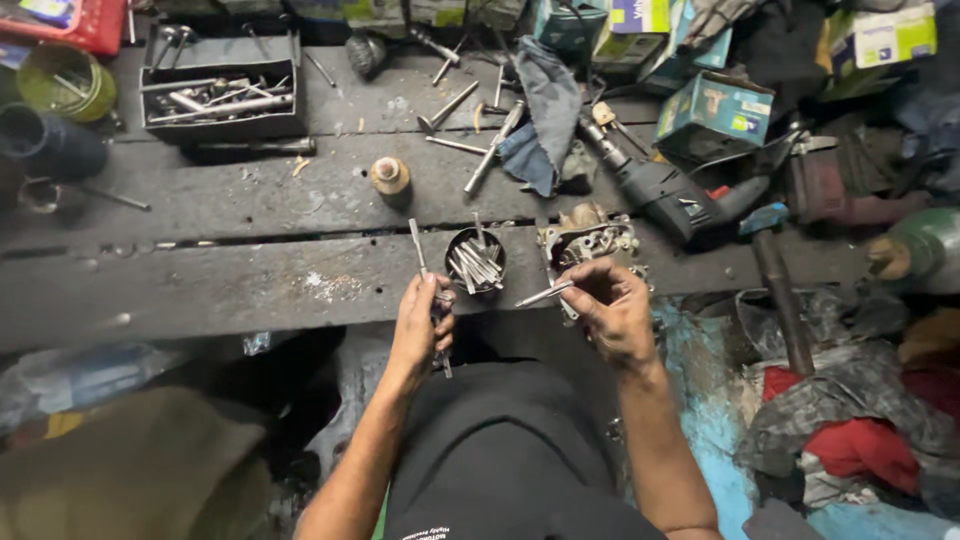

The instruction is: The person uses a wrench to tighten bolts on a disassembled engine cylinder head placed on a workbench. They repeatedly adjust the head's position and apply torque to multiple bolt locations while another person stands nearby.

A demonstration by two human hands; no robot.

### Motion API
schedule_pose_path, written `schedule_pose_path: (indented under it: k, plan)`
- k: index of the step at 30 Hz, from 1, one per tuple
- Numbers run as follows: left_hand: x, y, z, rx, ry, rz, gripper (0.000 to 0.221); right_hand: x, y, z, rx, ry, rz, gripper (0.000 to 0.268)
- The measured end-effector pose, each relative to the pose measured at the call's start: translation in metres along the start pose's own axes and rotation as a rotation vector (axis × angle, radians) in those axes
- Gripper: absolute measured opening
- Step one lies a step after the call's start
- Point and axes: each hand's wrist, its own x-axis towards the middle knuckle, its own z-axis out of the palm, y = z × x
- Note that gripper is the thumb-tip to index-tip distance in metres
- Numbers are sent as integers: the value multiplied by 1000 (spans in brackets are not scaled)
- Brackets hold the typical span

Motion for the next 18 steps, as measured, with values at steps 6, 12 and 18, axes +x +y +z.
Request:
schedule_pose_path:
  k: [6, 12, 18]
  plan:
    - [1, 1, 11, 2, -26, -20, 32, -6, -5, 7, 86, 6, -80, 29]
    - [-20, 8, 25, 189, -101, 15, 27, -3, 0, 7, 57, 8, -17, 25]
    - [-34, 15, 43, 339, -248, 81, 32, -1, 13, 15, -4, 14, 10, 21]
